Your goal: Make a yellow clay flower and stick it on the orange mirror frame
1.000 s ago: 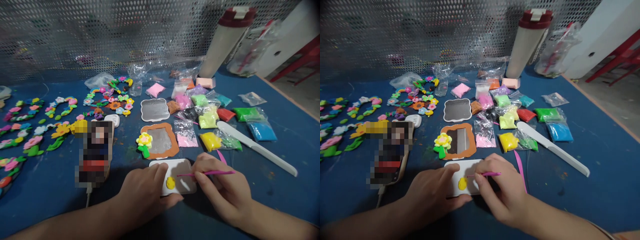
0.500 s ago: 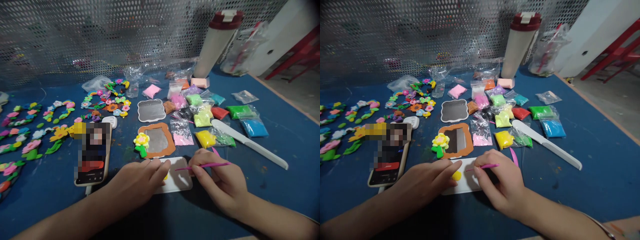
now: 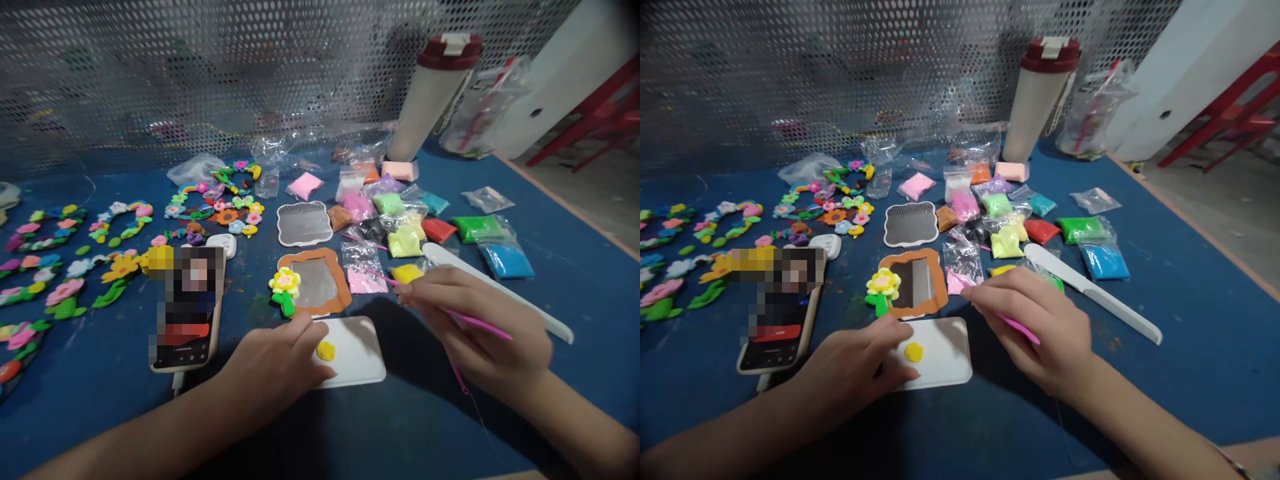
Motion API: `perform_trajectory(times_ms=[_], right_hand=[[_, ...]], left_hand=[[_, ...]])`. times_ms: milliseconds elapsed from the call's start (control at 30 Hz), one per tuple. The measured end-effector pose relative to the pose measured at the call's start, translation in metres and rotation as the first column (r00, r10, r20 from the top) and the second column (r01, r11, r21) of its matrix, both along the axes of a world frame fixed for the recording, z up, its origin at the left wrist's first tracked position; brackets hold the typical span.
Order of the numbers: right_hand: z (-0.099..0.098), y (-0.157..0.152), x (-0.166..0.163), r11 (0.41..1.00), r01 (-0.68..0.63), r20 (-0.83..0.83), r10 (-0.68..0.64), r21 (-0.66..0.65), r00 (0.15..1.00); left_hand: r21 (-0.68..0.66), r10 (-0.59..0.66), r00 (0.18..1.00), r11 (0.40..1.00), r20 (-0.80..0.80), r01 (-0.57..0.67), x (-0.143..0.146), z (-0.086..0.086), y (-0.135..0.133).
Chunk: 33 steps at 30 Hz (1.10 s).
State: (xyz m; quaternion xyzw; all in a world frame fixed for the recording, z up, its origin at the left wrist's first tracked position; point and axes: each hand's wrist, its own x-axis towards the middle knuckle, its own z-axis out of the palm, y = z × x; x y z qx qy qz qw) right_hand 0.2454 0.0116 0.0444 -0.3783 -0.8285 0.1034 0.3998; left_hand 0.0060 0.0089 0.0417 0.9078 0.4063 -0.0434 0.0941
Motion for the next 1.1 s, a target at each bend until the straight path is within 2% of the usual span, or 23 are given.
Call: perform_trajectory(times_ms=[100,200,400,600,667,767,833,867,900,967,1033,1100], right_hand=[[0.003,0.003,0.017,0.984,-0.068,0.316,0.013,0.163,0.949],[0.002,-0.001,0.028,0.972,-0.117,0.511,-0.003,0.204,0.860],[-0.003,-0.017,0.029,0.952,-0.166,0.611,-0.028,0.259,0.791],[-0.016,-0.034,0.015,0.941,-0.233,0.666,0.011,0.246,0.746],[-0.019,-0.034,0.012,0.942,-0.250,0.695,0.025,0.224,0.719],[-0.015,-0.028,0.010,0.951,-0.242,0.731,0.028,0.190,0.682],[-0.011,-0.018,0.012,0.970,-0.129,0.729,-0.065,0.207,0.681],[-0.009,-0.012,0.014,0.974,-0.006,0.715,-0.162,0.227,0.680],[-0.007,-0.005,0.017,0.955,0.166,0.688,-0.293,0.246,0.664],[-0.005,0.010,0.024,0.851,0.486,0.639,-0.488,0.198,0.595],[-0.004,0.026,0.032,0.783,0.619,0.615,-0.514,0.053,0.598],[-0.002,0.042,0.040,0.766,0.642,0.598,-0.512,-0.005,0.616]], left_hand=[[0.070,-0.069,0.997,0.995,0.031,0.067,-0.001,-0.006,0.000],[0.168,-0.068,0.997,0.984,0.026,0.063,-0.001,-0.012,-0.002],[0.351,-0.063,0.992,0.936,0.109,0.021,0.002,-0.019,-0.006],[0.379,-0.143,0.980,0.922,0.135,0.082,-0.004,-0.022,-0.004],[0.397,-0.211,0.959,0.909,0.188,0.123,-0.007,-0.019,-0.005],[0.331,-0.309,0.920,0.917,0.243,0.221,-0.013,-0.012,-0.009],[0.292,-0.326,0.915,0.922,0.238,0.252,-0.016,-0.012,-0.011],[0.302,-0.324,0.916,0.921,0.237,0.247,-0.018,-0.013,-0.012],[0.324,-0.324,0.914,0.916,0.244,0.238,-0.019,-0.016,-0.013],[0.357,-0.329,0.907,0.907,0.263,0.225,-0.020,-0.022,-0.013],[0.378,-0.328,0.901,0.902,0.284,0.209,-0.020,-0.028,-0.012],[0.397,-0.323,0.895,0.899,0.308,0.187,-0.020,-0.032,-0.011]])
